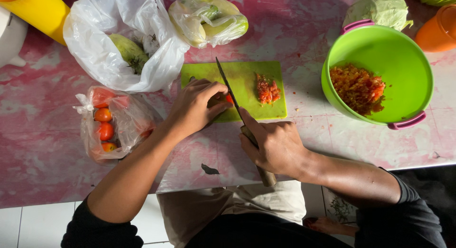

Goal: The person dices tomatoes and small peppers with a knife on a cutting board and transfers the pieces into a green bowl.

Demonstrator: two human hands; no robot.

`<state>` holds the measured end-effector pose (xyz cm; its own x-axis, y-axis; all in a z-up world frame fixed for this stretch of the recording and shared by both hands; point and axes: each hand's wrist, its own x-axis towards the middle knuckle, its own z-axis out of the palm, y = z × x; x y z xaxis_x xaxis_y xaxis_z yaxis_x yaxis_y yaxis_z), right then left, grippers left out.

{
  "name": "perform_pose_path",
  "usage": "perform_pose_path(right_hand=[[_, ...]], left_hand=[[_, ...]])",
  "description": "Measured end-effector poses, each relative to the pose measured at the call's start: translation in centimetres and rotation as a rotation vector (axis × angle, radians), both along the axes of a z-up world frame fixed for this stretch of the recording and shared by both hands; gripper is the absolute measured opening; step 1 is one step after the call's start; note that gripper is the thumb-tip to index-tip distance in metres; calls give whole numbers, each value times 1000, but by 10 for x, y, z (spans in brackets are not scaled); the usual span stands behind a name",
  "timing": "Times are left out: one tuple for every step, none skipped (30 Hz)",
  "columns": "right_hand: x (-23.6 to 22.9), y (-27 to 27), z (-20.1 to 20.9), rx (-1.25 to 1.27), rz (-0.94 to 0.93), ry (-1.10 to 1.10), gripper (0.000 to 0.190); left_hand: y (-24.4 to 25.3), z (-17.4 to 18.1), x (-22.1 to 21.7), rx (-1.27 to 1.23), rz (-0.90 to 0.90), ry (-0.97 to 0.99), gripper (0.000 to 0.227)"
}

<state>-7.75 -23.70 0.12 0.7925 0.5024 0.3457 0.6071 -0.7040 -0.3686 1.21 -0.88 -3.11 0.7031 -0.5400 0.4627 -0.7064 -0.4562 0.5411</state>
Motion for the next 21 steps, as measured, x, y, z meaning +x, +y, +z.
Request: perform_pose_path(right_hand=[[0,0,0,0,0,0,56],[0,1,0,6,4,-16,56],[0,1,-1,12,9,-32,56],[-1,1,-1,12,8,-31,56],[-1,1,-1,6,5,-25,56],[-1,1,-1,0,3,-19,57],[-1,1,-1,0,3,-19,57],[-1,1,-1,-2,2,-13,56],[-1,1,-1,-4,1,-8,55],[-1,1,-1,-4,1,-8,55],[-1,1,-1,-9,0,-9,56],[-1,1,-1,-14,-2,-9,56],[0,1,-1,-14,-2,-9,56],[-1,2,0,-25,-4,0,57],[-1,2,0,-36,-6,9,57],[-1,2,0,-35,-7,9,57],[-1,1,0,-47,-15,33,57],[-2,1,0,-60,-22,56,58],[-2,1,0,-60,-23,56,58],[-3,1,0,-33,-9,24,57],[-3,1,0,-7,5,-9,57]], left_hand=[[0,0,0,0,0,0,30],[0,1,0,-3,-1,2,30],[0,1,0,-5,-3,4,30],[0,1,0,-5,-3,5,30],[0,1,0,-5,-6,6,30],[0,1,0,-5,-9,8,30],[0,1,0,-5,-9,8,30],[1,1,0,-5,-10,11,30],[1,1,0,-6,-10,13,30],[1,1,0,-6,-10,13,30],[0,1,0,-6,-9,4,30],[0,1,0,-6,-9,-5,30],[0,1,0,-6,-9,-5,30],[1,1,0,-4,-10,-13,29],[1,1,0,-2,-12,-21,28],[0,1,0,-2,-13,-20,28],[0,1,0,3,-12,-15,28],[0,1,0,6,-10,-10,27],[0,1,0,7,-10,-10,27],[0,1,0,10,-10,3,27],[0,1,1,13,-9,16,28]])
